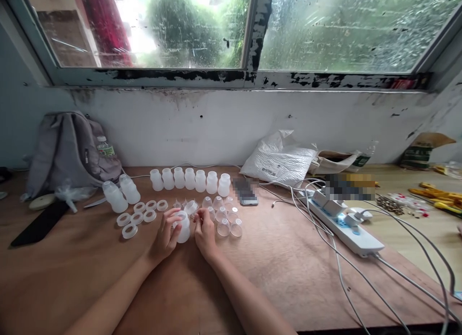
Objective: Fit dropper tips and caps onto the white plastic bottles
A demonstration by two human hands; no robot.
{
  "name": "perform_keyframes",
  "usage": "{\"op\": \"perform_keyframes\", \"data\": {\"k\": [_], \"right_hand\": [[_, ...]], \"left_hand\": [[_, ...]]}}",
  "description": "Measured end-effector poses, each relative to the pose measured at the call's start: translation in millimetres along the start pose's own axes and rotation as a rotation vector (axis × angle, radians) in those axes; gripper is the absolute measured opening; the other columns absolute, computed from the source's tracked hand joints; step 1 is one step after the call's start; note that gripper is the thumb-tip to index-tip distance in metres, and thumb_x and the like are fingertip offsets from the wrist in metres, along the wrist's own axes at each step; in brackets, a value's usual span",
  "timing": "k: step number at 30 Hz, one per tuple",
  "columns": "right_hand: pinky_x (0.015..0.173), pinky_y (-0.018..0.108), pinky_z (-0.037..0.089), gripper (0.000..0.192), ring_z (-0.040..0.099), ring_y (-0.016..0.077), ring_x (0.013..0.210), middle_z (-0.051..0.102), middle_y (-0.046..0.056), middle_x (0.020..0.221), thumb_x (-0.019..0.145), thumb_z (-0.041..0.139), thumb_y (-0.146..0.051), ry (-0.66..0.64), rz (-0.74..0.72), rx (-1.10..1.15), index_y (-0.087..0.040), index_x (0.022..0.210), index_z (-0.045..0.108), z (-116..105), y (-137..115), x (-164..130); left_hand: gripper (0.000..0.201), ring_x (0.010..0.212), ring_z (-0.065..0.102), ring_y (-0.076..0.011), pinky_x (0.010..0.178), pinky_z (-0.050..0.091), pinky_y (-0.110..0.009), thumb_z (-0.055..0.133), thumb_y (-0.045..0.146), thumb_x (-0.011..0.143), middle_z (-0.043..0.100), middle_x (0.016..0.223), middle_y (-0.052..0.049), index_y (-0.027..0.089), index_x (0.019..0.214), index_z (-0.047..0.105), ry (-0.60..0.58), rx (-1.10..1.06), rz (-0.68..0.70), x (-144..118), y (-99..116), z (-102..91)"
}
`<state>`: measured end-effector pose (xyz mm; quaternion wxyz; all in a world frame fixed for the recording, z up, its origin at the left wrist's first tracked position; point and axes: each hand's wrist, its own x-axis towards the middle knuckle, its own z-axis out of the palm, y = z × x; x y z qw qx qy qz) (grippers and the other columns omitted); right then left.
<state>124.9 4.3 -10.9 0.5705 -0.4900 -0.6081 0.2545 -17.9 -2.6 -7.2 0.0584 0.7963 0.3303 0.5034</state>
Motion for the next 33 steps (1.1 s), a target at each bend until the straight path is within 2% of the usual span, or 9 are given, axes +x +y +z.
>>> {"op": "perform_keyframes", "data": {"k": [1, 5, 7, 9, 12, 14, 20, 24, 33], "right_hand": [[0.06, 0.027, 0.041, 0.009, 0.052, 0.0152, 0.062, 0.054, 0.001, 0.069, 0.084, 0.039, -0.027, -0.004, 0.004, 0.001, -0.02, 0.081, 0.045, 0, 0, 0], [0.06, 0.028, 0.043, 0.011, 0.053, 0.0164, 0.063, 0.054, 0.003, 0.072, 0.083, 0.04, -0.03, -0.013, 0.034, 0.008, -0.021, 0.081, 0.046, -1, 1, 0], [0.059, 0.029, 0.043, 0.012, 0.052, 0.0165, 0.062, 0.054, 0.002, 0.07, 0.083, 0.041, -0.032, -0.006, 0.041, 0.014, -0.021, 0.082, 0.046, -1, 3, 0], [0.057, 0.028, 0.043, 0.012, 0.052, 0.0161, 0.061, 0.053, 0.002, 0.069, 0.083, 0.041, -0.032, 0.003, 0.05, 0.021, -0.021, 0.083, 0.046, -2, 3, 1], [0.049, 0.025, 0.041, 0.012, 0.049, 0.0133, 0.055, 0.053, 0.001, 0.069, 0.083, 0.042, -0.032, 0.014, 0.072, 0.037, -0.021, 0.084, 0.046, -3, 3, 1], [0.046, 0.023, 0.039, 0.011, 0.046, 0.011, 0.05, 0.052, 0.001, 0.071, 0.084, 0.041, -0.031, 0.014, 0.085, 0.056, -0.021, 0.085, 0.045, -4, 2, 2], [0.041, 0.021, 0.036, 0.012, 0.043, 0.0084, 0.046, 0.05, -0.001, 0.071, 0.084, 0.042, -0.031, -0.001, 0.09, 0.075, -0.02, 0.083, 0.044, -6, 1, 1], [0.04, 0.02, 0.035, 0.013, 0.043, 0.0078, 0.045, 0.049, -0.001, 0.071, 0.083, 0.044, -0.033, -0.01, 0.106, 0.1, -0.02, 0.083, 0.045, -7, 0, 2], [0.037, 0.019, 0.035, 0.02, 0.043, 0.0056, 0.04, 0.046, -0.003, 0.069, 0.08, 0.049, -0.039, -0.088, 0.157, 0.298, -0.02, 0.081, 0.045, -13, -3, 6]], "left_hand": [[0.024, 0.115, 0.041, -0.0215, 0.094, 0.039, -0.042, 0.046, 0.019, 0.083, 0.041, 0.117, -0.011, 0.02, 0.106, 0.04, -0.008, -0.036, -0.013, 0, -1, 0.6], [0.063, 0.108, 0.048, -0.0231, 0.087, 0.045, -0.039, 0.067, 0.031, 0.067, 0.044, 0.116, -0.013, 0.021, 0.116, 0.03, -0.039, -0.188, -0.173, 0, -3, 5.7], [0.065, 0.098, 0.054, -0.0217, 0.083, 0.047, -0.038, 0.07, 0.031, 0.064, 0.048, 0.109, -0.011, 0.021, 0.115, 0.03, -0.054, -0.188, -0.258, 1, -4, 7.5], [0.058, 0.092, 0.056, -0.0204, 0.079, 0.048, -0.037, 0.069, 0.029, 0.065, 0.05, 0.102, -0.008, 0.021, 0.11, 0.034, -0.017, -0.152, -0.294, 2, -3, 6.8], [0.049, 0.094, 0.054, -0.0207, 0.082, 0.047, -0.037, 0.067, 0.028, 0.067, 0.05, 0.101, -0.008, 0.021, 0.107, 0.039, 0.073, -0.041, -0.26, 5, -2, 1.1], [0.044, 0.097, 0.053, -0.021, 0.085, 0.045, -0.037, 0.063, 0.027, 0.071, 0.05, 0.102, -0.008, 0.021, 0.109, 0.042, 0.086, 0.05, -0.209, 8, -1, -3.4], [0.046, 0.102, 0.052, -0.0209, 0.086, 0.045, -0.036, 0.056, 0.024, 0.076, 0.053, 0.108, -0.009, 0.021, 0.117, 0.036, 0.033, 0.168, -0.067, 7, -4, -10.2], [0.044, 0.104, 0.052, -0.0205, 0.087, 0.045, -0.034, 0.055, 0.024, 0.077, 0.054, 0.11, -0.008, 0.022, 0.117, 0.038, -0.004, 0.221, -0.006, 8, -6, -16.3], [0.04, 0.096, 0.057, -0.0209, 0.081, 0.047, -0.034, 0.053, 0.028, 0.078, 0.057, 0.108, -0.006, 0.027, 0.117, 0.044, -0.101, 0.404, -0.003, 9, -24, -25.4]]}}
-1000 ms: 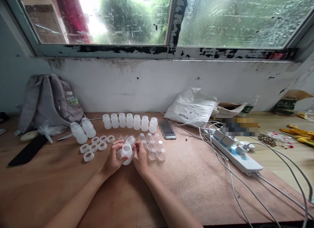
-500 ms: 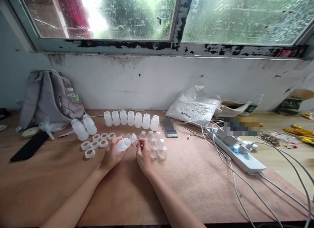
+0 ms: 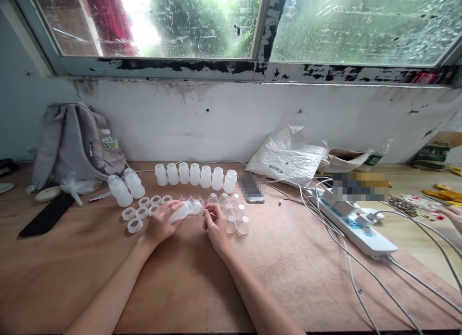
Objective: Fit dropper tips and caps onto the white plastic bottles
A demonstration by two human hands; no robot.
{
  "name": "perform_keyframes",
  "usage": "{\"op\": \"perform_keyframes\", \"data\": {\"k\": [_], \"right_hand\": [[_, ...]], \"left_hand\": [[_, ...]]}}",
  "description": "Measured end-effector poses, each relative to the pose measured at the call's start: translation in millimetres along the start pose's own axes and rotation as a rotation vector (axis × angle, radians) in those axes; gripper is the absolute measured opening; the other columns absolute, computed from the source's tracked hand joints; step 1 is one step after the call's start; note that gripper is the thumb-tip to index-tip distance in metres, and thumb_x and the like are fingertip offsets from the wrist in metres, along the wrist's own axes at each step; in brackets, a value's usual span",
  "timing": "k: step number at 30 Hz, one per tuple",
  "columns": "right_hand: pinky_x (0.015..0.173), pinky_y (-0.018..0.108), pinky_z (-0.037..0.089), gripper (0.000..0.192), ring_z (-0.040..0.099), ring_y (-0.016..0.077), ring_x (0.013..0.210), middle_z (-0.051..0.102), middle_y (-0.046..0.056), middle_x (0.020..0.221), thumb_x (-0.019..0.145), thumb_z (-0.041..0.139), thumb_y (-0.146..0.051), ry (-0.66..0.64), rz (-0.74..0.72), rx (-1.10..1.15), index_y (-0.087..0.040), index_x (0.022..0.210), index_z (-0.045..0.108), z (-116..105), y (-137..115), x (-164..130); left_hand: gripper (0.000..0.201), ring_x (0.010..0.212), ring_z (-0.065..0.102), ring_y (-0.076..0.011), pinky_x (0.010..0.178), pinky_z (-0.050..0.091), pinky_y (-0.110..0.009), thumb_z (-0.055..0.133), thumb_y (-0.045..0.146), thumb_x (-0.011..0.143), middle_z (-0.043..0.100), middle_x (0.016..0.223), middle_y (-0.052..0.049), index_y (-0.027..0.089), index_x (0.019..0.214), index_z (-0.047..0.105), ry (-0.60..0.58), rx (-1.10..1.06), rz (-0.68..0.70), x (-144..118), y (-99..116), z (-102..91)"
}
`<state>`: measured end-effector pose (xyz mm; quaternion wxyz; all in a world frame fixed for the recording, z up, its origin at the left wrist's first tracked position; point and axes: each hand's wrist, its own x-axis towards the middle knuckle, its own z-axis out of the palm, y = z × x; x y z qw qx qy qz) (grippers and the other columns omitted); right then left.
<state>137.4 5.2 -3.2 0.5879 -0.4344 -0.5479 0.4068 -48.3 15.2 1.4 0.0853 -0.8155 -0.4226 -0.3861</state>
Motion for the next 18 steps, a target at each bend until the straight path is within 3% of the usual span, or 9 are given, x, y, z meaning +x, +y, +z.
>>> {"op": "perform_keyframes", "data": {"k": [6, 18], "right_hand": [[0.038, 0.019, 0.037, 0.019, 0.045, 0.0063, 0.043, 0.046, -0.002, 0.07, 0.082, 0.047, -0.038, -0.033, -0.019, -0.022, -0.019, 0.082, 0.045, -1.1, 3.4, -0.2], [0.04, 0.02, 0.038, 0.019, 0.045, 0.0074, 0.044, 0.049, -0.002, 0.069, 0.082, 0.045, -0.038, -0.058, -0.021, -0.082, -0.019, 0.079, 0.045, -4.0, 1.3, 1.0]], "left_hand": [[0.042, 0.088, 0.06, -0.0208, 0.076, 0.048, -0.033, 0.056, 0.032, 0.075, 0.062, 0.101, -0.006, 0.022, 0.114, 0.043, -0.055, -0.065, 0.014, -0.4, -2.8, 5.1], [0.037, 0.095, 0.058, -0.0203, 0.081, 0.046, -0.034, 0.053, 0.029, 0.077, 0.061, 0.105, -0.005, 0.024, 0.113, 0.045, -0.098, -0.076, 0.062, 0.2, -2.3, 2.5]]}}
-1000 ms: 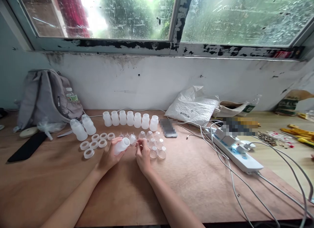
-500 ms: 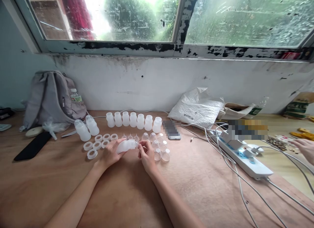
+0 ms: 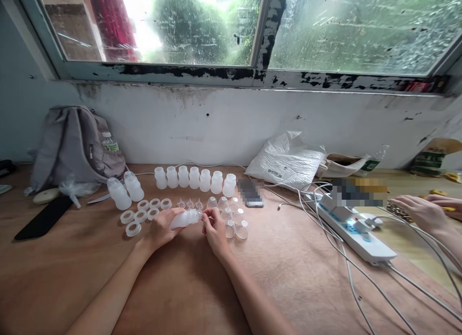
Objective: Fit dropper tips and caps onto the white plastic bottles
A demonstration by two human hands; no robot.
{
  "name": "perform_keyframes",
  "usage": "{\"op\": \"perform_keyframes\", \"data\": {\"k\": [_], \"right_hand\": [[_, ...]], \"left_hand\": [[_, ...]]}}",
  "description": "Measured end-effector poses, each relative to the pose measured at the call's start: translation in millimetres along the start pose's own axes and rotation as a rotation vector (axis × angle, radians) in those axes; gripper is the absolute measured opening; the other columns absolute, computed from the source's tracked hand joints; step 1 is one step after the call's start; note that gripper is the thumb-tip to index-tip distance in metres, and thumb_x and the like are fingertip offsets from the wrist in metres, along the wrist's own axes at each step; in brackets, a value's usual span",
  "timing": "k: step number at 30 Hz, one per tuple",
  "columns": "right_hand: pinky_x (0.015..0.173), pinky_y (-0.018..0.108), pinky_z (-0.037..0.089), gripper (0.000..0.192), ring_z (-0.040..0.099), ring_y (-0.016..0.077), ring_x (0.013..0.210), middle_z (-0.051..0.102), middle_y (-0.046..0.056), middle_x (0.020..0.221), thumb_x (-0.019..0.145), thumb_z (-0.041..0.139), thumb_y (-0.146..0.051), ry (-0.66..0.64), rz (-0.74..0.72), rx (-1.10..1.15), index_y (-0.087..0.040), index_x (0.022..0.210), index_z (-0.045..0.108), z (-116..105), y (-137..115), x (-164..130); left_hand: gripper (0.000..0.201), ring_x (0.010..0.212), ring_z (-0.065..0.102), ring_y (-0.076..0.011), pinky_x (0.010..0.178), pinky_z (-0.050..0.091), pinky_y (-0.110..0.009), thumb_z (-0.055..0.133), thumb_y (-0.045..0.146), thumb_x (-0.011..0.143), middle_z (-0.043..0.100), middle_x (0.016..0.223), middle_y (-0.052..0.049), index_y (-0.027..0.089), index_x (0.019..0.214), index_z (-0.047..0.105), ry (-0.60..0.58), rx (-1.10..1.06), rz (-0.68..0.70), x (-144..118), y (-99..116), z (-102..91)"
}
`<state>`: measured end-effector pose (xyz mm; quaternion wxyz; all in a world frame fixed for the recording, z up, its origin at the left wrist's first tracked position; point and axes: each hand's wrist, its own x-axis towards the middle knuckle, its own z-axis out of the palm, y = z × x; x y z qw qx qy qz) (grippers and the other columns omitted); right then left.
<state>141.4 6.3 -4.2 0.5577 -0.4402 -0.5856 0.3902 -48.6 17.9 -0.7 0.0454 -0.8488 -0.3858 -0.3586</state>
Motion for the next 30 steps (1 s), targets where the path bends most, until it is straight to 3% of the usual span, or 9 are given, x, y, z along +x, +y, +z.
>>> {"op": "perform_keyframes", "data": {"k": [13, 20, 24, 27, 30], "right_hand": [[0.04, 0.021, 0.035, 0.026, 0.043, 0.0086, 0.042, 0.047, -0.004, 0.059, 0.082, 0.046, -0.043, 0.003, -0.007, -0.081, -0.02, 0.07, 0.043, -1, -1, 0], [0.041, 0.022, 0.025, 0.043, 0.03, 0.0083, 0.044, 0.029, -0.006, 0.048, 0.08, 0.046, -0.045, 0.084, -0.066, -0.221, -0.02, 0.05, 0.031, -1, 2, 3], [0.04, 0.022, 0.023, 0.045, 0.027, 0.0078, 0.043, 0.026, -0.005, 0.047, 0.08, 0.045, -0.047, 0.072, -0.018, -0.162, -0.019, 0.047, 0.031, -1, 0, 3], [0.04, 0.021, 0.031, 0.032, 0.038, 0.0095, 0.046, 0.041, -0.004, 0.053, 0.078, 0.048, -0.047, 0.036, 0.038, -0.02, -0.018, 0.065, 0.05, -3, -9, 0], [0.06, 0.025, 0.045, 0.033, 0.055, 0.0159, 0.074, 0.058, 0.003, 0.089, 0.074, 0.056, -0.044, -0.1, 0.038, 0.152, -0.023, 0.099, 0.054, -4, -22, -2]], "left_hand": [[0.035, 0.097, 0.057, -0.0196, 0.082, 0.045, -0.034, 0.053, 0.024, 0.077, 0.061, 0.106, -0.004, 0.024, 0.111, 0.046, -0.008, 0.034, 0.029, 1, 1, 0.0], [0.036, 0.097, 0.057, -0.0192, 0.082, 0.046, -0.034, 0.055, 0.024, 0.076, 0.061, 0.106, -0.004, 0.024, 0.11, 0.047, -0.006, -0.028, 0.057, 0, 3, -1.1], [0.04, 0.098, 0.057, -0.0198, 0.084, 0.045, -0.034, 0.057, 0.029, 0.075, 0.061, 0.107, -0.005, 0.022, 0.113, 0.047, -0.049, -0.138, 0.038, 1, 9, -6.3], [0.048, 0.099, 0.056, -0.0215, 0.085, 0.045, -0.035, 0.059, 0.033, 0.073, 0.059, 0.11, -0.007, 0.021, 0.117, 0.044, -0.075, -0.265, -0.049, 2, 16, -11.2], [0.047, 0.092, 0.058, -0.0214, 0.078, 0.048, -0.032, 0.058, 0.033, 0.073, 0.06, 0.107, -0.008, 0.019, 0.116, 0.045, -0.102, -0.416, -0.185, 4, 22, -14.5]]}}
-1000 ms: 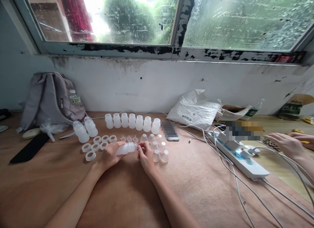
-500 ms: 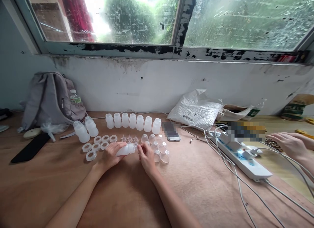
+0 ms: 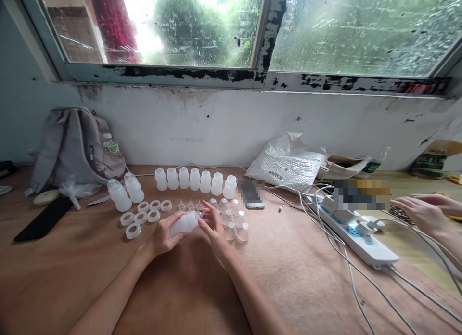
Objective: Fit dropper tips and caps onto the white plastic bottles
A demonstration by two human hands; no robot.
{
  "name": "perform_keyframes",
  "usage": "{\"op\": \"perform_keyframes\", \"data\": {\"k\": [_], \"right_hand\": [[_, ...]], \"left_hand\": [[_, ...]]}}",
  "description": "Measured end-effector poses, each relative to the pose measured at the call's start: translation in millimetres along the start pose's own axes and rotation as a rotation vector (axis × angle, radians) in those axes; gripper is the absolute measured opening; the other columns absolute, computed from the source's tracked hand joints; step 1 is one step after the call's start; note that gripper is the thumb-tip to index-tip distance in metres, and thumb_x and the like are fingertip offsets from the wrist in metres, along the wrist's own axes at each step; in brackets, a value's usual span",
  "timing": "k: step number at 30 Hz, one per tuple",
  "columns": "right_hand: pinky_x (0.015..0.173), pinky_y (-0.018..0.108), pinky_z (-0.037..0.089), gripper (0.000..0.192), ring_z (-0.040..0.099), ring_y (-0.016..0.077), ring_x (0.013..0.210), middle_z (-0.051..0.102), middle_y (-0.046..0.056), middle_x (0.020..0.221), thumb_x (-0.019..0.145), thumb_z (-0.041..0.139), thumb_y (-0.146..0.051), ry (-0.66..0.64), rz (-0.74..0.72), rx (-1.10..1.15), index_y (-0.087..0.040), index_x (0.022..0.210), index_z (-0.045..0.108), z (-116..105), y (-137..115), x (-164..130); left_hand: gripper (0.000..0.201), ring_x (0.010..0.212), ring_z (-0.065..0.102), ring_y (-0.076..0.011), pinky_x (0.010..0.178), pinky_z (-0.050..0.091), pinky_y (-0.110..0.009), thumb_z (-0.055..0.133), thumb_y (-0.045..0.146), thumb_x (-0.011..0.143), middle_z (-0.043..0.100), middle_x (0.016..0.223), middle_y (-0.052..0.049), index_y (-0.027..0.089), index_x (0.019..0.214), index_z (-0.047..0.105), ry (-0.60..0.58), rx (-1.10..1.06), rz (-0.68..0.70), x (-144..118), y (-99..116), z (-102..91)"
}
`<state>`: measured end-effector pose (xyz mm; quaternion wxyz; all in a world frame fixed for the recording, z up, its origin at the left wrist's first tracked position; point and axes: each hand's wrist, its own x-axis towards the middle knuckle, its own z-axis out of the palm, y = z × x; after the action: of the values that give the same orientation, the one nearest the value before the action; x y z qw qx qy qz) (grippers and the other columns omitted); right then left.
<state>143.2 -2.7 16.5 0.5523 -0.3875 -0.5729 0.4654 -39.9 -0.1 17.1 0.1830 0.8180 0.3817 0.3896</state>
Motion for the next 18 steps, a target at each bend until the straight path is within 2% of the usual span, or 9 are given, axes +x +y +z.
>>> {"op": "perform_keyframes", "data": {"k": [2, 3, 7, 11, 13, 16, 18], "right_hand": [[0.075, 0.03, 0.044, 0.035, 0.054, 0.02, 0.092, 0.057, 0.005, 0.104, 0.073, 0.058, -0.043, -0.098, 0.024, 0.038, -0.024, 0.103, 0.055, 1, -6, -1], [0.078, 0.032, 0.043, 0.034, 0.053, 0.0212, 0.093, 0.058, 0.005, 0.103, 0.074, 0.058, -0.043, -0.115, 0.041, 0.025, -0.024, 0.101, 0.057, 2, -7, -1], [0.072, 0.032, 0.044, 0.029, 0.056, 0.0216, 0.084, 0.061, 0.004, 0.088, 0.072, 0.059, -0.045, -0.005, 0.058, -0.06, -0.022, 0.09, 0.059, 3, -7, -2], [0.078, 0.032, 0.042, 0.03, 0.053, 0.0213, 0.093, 0.059, 0.005, 0.102, 0.076, 0.055, -0.042, -0.083, 0.081, 0.094, -0.022, 0.098, 0.058, 3, -8, -4], [0.077, 0.033, 0.042, 0.029, 0.054, 0.0214, 0.09, 0.061, 0.006, 0.096, 0.075, 0.056, -0.043, -0.079, 0.103, 0.094, -0.02, 0.093, 0.059, 3, -7, -4], [0.066, 0.031, 0.044, 0.03, 0.055, 0.0201, 0.075, 0.062, 0.005, 0.08, 0.072, 0.059, -0.045, 0.048, 0.101, -0.059, -0.018, 0.084, 0.06, 4, -6, -4], [0.062, 0.03, 0.044, 0.029, 0.055, 0.0196, 0.072, 0.062, 0.005, 0.08, 0.071, 0.06, -0.045, 0.069, 0.08, -0.083, -0.018, 0.085, 0.059, 5, -8, -5]], "left_hand": [[0.043, 0.084, 0.06, -0.0202, 0.072, 0.049, -0.03, 0.057, 0.034, 0.073, 0.062, 0.1, -0.007, 0.018, 0.112, 0.048, -0.033, -0.076, -0.077, 0, 3, 0.6], [0.042, 0.082, 0.061, -0.02, 0.07, 0.049, -0.03, 0.057, 0.035, 0.073, 0.063, 0.098, -0.006, 0.018, 0.111, 0.049, -0.044, -0.099, -0.105, 0, 5, 1.3], [0.044, 0.086, 0.059, -0.0218, 0.074, 0.047, -0.031, 0.059, 0.036, 0.071, 0.062, 0.1, -0.007, 0.017, 0.11, 0.051, -0.027, -0.173, -0.17, 1, 10, 6.3], [0.039, 0.077, 0.059, -0.0193, 0.067, 0.046, -0.028, 0.052, 0.04, 0.077, 0.063, 0.09, -0.006, 0.015, 0.106, 0.054, -0.117, -0.39, -0.241, 2, 15, 12.0], [0.037, 0.076, 0.059, -0.0188, 0.065, 0.046, -0.026, 0.049, 0.04, 0.078, 0.063, 0.087, -0.005, 0.014, 0.104, 0.056, -0.131, -0.465, -0.259, 2, 17, 14.9], [0.043, 0.081, 0.058, -0.0197, 0.07, 0.045, -0.027, 0.059, 0.039, 0.071, 0.063, 0.094, -0.005, 0.018, 0.108, 0.055, -0.081, -0.416, -0.253, 2, 21, 19.2], [0.045, 0.082, 0.058, -0.0197, 0.071, 0.044, -0.027, 0.064, 0.04, 0.066, 0.063, 0.095, -0.005, 0.019, 0.106, 0.056, -0.037, -0.426, -0.28, 2, 24, 21.4]]}}
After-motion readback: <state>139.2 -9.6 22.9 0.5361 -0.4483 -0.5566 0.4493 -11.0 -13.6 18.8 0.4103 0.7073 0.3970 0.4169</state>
